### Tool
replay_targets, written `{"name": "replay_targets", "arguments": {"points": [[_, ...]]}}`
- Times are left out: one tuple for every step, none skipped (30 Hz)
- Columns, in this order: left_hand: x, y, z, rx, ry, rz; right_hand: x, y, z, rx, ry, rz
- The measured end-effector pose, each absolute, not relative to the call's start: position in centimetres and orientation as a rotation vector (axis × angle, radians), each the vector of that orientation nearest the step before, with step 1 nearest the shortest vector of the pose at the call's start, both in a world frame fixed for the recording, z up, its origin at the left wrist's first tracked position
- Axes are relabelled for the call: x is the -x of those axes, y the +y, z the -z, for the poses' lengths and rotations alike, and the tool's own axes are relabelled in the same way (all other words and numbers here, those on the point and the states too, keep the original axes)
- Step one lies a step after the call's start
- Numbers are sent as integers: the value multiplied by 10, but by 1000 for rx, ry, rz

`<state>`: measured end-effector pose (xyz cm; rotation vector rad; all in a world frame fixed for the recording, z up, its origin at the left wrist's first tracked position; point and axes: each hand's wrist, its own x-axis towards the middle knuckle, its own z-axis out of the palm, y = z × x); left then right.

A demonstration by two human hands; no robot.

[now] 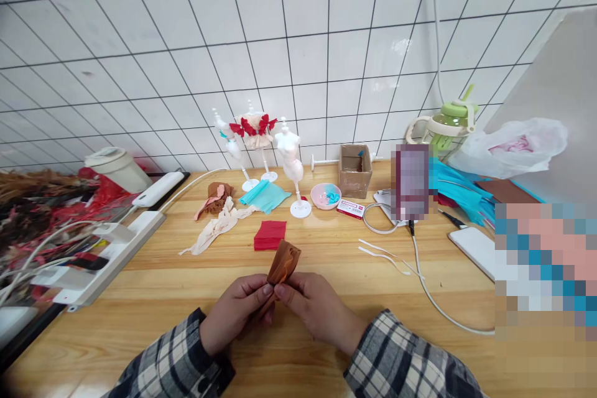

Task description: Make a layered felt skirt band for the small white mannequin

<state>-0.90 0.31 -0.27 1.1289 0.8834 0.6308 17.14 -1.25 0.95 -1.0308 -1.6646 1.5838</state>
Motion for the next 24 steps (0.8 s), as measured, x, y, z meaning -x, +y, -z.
{"name": "replay_targets", "arguments": {"points": [[9, 3, 3, -1136, 885, -628, -172, -12, -9, 1062, -1676, -1573], [9, 3, 2, -1145, 888, -626, -172, -12, -9, 1103, -1688, -1554], [9, 3, 2, -1153, 891, -626, -172, -12, -8, 1144, -1699, -1527], [9, 4, 1, -1160, 896, -625, -173, -12, -7, 1176, -1711, -1506], [8, 4, 0, -1166, 900, -621, -173, -11, -5, 1194, -1722, -1493], [8, 4, -1, -1170, 905, -617, -173, -11, -3, 1195, -1731, -1490], [8, 4, -2, -1173, 910, -611, -174, -11, -2, 1185, -1739, -1493], [7, 5, -3, -1176, 915, -604, -174, -10, 0, 1177, -1742, -1495], [7, 5, -4, -1180, 920, -598, -173, -10, 2, 1184, -1737, -1492], [7, 5, -4, -1185, 922, -595, -173, -9, 3, 1208, -1725, -1487], [6, 4, -4, -1190, 920, -593, -173, -9, 5, 1238, -1711, -1482], [6, 4, -4, -1197, 915, -594, -174, -8, 6, 1260, -1700, -1486], [6, 4, -4, -1205, 913, -599, -175, -8, 6, 1267, -1689, -1495], [6, 3, -3, -1209, 917, -605, -176, -7, 6, 1253, -1680, -1504], [6, 3, -2, -1203, 929, -614, -178, -7, 6, 1231, -1672, -1509], [6, 2, -1, -1182, 952, -628, -180, -6, 5, 1215, -1668, -1507], [7, 3, 0, -1144, 983, -653, -183, -6, 4, 1211, -1674, -1499], [9, 4, 0, -1096, 1017, -694, -186, -6, 2, 1222, -1697, -1483], [11, 6, 0, -1053, 1050, -749, -188, -6, -1, 1246, -1740, -1444], [14, 8, -1, -1032, 1080, -819, -190, -6, -3, 1279, -1798, -1374], [18, 12, -2, -1057, 1110, -893, -192, -6, -6, 1308, -1867, -1279], [23, 17, -4, -1130, 1135, -956, -193, -7, -8, 1327, -1941, -1170], [27, 23, -5, -1263, 1158, -989, -193, -7, -10, 1347, -2012, -1057], [31, 29, -7, -1450, 1176, -971, -193, -7, -11, 1368, -2079, -960]]}}
